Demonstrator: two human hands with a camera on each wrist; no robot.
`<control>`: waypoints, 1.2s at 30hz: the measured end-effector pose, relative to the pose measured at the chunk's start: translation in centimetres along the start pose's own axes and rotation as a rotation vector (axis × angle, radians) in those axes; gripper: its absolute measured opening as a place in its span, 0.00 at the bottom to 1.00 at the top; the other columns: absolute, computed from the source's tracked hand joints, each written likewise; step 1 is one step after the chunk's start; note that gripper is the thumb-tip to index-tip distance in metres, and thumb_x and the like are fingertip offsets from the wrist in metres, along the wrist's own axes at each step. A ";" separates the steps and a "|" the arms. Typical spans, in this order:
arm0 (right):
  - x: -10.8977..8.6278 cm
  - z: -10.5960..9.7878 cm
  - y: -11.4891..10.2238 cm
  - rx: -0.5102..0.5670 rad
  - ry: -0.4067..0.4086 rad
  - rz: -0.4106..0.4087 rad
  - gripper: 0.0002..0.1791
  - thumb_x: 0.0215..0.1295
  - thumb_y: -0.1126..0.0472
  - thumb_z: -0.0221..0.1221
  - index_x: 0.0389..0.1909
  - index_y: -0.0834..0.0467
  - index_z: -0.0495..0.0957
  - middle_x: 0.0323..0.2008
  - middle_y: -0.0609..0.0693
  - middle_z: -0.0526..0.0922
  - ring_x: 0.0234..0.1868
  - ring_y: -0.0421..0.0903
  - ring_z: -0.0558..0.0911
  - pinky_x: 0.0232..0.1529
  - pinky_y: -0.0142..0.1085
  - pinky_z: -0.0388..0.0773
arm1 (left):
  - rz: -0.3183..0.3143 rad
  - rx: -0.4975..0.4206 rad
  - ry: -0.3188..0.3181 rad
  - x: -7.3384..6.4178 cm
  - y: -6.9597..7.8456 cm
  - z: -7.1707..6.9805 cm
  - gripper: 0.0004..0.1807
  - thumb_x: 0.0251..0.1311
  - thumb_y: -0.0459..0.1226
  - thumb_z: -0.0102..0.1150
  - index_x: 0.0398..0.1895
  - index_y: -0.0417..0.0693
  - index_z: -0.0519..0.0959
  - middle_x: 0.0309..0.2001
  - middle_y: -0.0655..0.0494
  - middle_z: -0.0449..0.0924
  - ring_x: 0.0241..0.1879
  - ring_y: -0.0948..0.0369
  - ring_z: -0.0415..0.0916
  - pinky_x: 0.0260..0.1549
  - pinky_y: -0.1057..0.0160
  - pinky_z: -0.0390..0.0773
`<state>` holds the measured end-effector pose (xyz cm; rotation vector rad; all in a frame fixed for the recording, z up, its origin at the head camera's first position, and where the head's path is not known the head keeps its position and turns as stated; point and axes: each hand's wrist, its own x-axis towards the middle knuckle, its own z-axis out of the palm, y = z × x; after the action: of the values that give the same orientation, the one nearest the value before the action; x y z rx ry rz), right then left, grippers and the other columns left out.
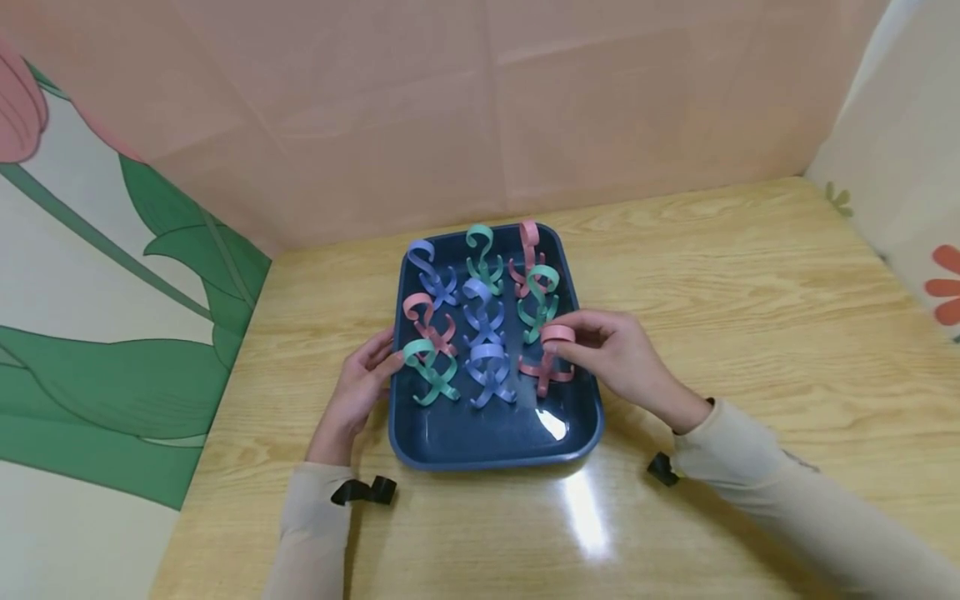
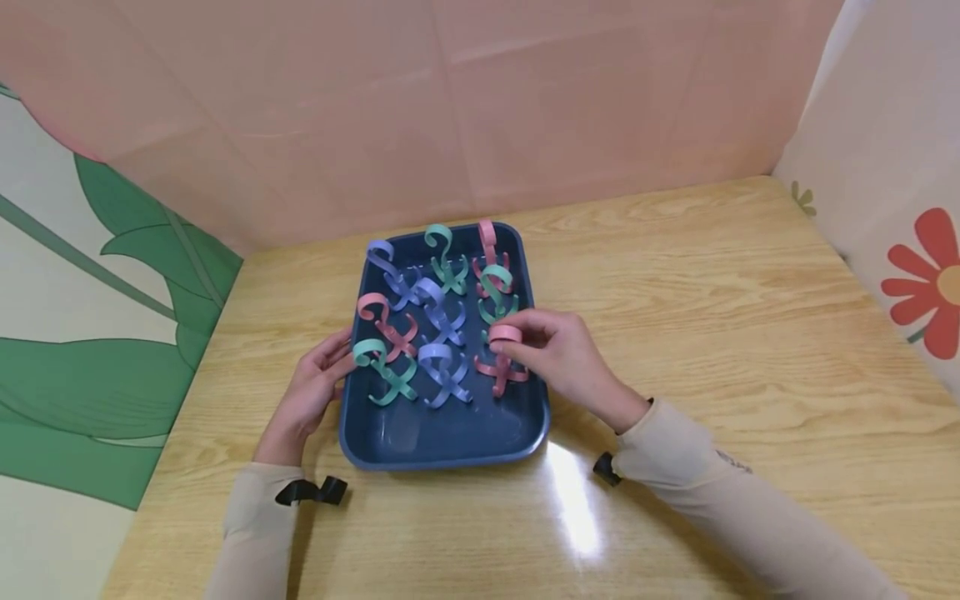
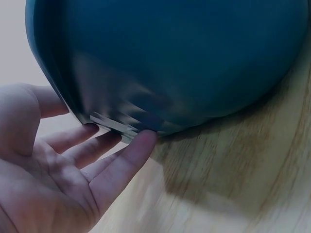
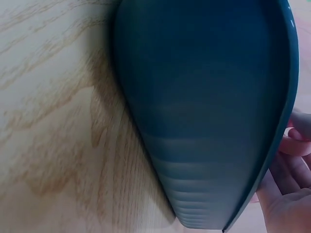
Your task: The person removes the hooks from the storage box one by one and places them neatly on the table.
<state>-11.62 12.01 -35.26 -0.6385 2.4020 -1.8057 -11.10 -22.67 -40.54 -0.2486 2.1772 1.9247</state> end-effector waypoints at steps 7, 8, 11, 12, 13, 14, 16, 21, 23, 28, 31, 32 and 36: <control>-0.2 0.0 -0.6 0.008 -0.002 -0.011 0.11 0.58 0.66 0.62 0.42 0.64 0.81 0.37 0.51 0.84 0.34 0.47 0.80 0.36 0.33 0.78 | -0.004 -0.001 0.007 0.1 0.0 0.1 0.24 0.65 0.40 0.53 0.64 0.61 0.67 0.60 0.55 0.69 0.52 0.54 0.73 0.39 0.52 0.78; -0.2 0.0 -0.6 0.012 -0.001 -0.012 0.11 0.58 0.66 0.62 0.42 0.64 0.81 0.37 0.51 0.84 0.34 0.47 0.80 0.37 0.33 0.78 | -0.002 0.002 0.003 0.1 0.0 0.1 0.24 0.65 0.40 0.53 0.64 0.61 0.66 0.61 0.54 0.69 0.53 0.53 0.73 0.40 0.52 0.78; -0.2 0.0 -0.6 0.019 0.004 -0.016 0.10 0.58 0.66 0.62 0.42 0.63 0.81 0.37 0.51 0.84 0.34 0.47 0.80 0.37 0.33 0.78 | -0.001 0.002 -0.001 0.1 0.1 0.1 0.24 0.65 0.40 0.52 0.65 0.59 0.66 0.61 0.54 0.68 0.53 0.53 0.72 0.40 0.52 0.78; -0.2 0.0 -0.7 0.017 0.005 -0.019 0.10 0.58 0.66 0.62 0.42 0.63 0.81 0.37 0.51 0.84 0.34 0.47 0.80 0.37 0.33 0.78 | -0.002 0.002 -0.004 0.1 0.1 0.1 0.25 0.65 0.40 0.52 0.65 0.59 0.65 0.61 0.53 0.68 0.53 0.53 0.72 0.40 0.52 0.78; -0.3 0.0 -0.8 0.019 0.006 -0.024 0.10 0.58 0.66 0.62 0.42 0.63 0.81 0.37 0.51 0.84 0.34 0.46 0.80 0.37 0.33 0.78 | -0.005 0.000 -0.007 0.1 0.2 0.1 0.25 0.65 0.39 0.52 0.66 0.59 0.65 0.62 0.53 0.68 0.54 0.53 0.72 0.40 0.52 0.78; -0.3 -0.1 -0.9 0.016 0.009 -0.031 0.10 0.58 0.67 0.62 0.42 0.63 0.81 0.36 0.51 0.84 0.34 0.46 0.80 0.37 0.32 0.78 | -0.005 -0.002 -0.011 0.1 0.3 0.1 0.25 0.65 0.39 0.52 0.66 0.58 0.65 0.62 0.53 0.68 0.54 0.53 0.72 0.40 0.52 0.78; -0.2 -0.1 -1.2 0.010 0.018 -0.057 0.10 0.57 0.67 0.63 0.41 0.63 0.81 0.36 0.51 0.84 0.34 0.46 0.80 0.36 0.32 0.78 | -0.014 -0.012 -0.013 -0.1 0.5 0.1 0.25 0.66 0.38 0.51 0.66 0.57 0.65 0.62 0.53 0.68 0.54 0.52 0.71 0.41 0.51 0.77; -0.1 -0.6 -2.4 0.028 0.041 -0.148 0.10 0.55 0.71 0.62 0.40 0.66 0.81 0.36 0.53 0.84 0.35 0.45 0.81 0.37 0.32 0.78 | -0.026 -0.015 -0.024 -0.8 1.6 0.3 0.26 0.66 0.35 0.49 0.68 0.52 0.62 0.63 0.49 0.66 0.54 0.51 0.71 0.42 0.49 0.77; 0.0 -0.9 -3.1 0.037 0.046 -0.183 0.10 0.55 0.72 0.62 0.40 0.66 0.81 0.36 0.55 0.84 0.35 0.45 0.81 0.37 0.32 0.78 | -0.029 -0.010 -0.026 -1.0 2.0 0.4 0.26 0.66 0.35 0.49 0.68 0.51 0.61 0.63 0.48 0.65 0.54 0.51 0.70 0.42 0.48 0.76; 0.2 -2.0 -4.8 0.076 0.085 -0.275 0.11 0.53 0.77 0.61 0.39 0.68 0.81 0.35 0.59 0.83 0.34 0.47 0.81 0.35 0.31 0.77 | -0.020 -0.002 -0.031 -1.4 2.4 0.6 0.26 0.66 0.35 0.49 0.68 0.49 0.61 0.63 0.47 0.65 0.55 0.50 0.70 0.43 0.48 0.76; 0.4 -3.0 -5.9 0.101 0.108 -0.318 0.12 0.52 0.80 0.60 0.38 0.69 0.80 0.34 0.61 0.83 0.32 0.48 0.81 0.33 0.30 0.76 | -0.010 -0.003 -0.033 -1.4 2.4 0.6 0.26 0.66 0.35 0.49 0.68 0.49 0.61 0.63 0.48 0.66 0.54 0.50 0.70 0.42 0.49 0.76; 0.5 -3.4 -6.2 0.110 0.115 -0.327 0.12 0.51 0.80 0.60 0.38 0.70 0.80 0.33 0.62 0.83 0.31 0.49 0.81 0.32 0.30 0.76 | -0.008 -0.004 -0.033 -1.4 2.3 0.6 0.26 0.66 0.35 0.49 0.68 0.48 0.61 0.63 0.47 0.65 0.54 0.50 0.70 0.42 0.48 0.76; 1.0 -5.0 -6.7 0.140 0.146 -0.337 0.12 0.51 0.81 0.60 0.38 0.73 0.79 0.34 0.64 0.82 0.30 0.49 0.81 0.32 0.29 0.76 | -0.017 0.000 -0.027 -1.4 2.4 0.6 0.26 0.66 0.35 0.49 0.68 0.48 0.61 0.63 0.47 0.65 0.54 0.50 0.70 0.42 0.49 0.76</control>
<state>-12.19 14.69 -27.31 -0.9769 2.3394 -2.1970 -10.38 -21.81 -37.95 -0.2394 2.1504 1.9081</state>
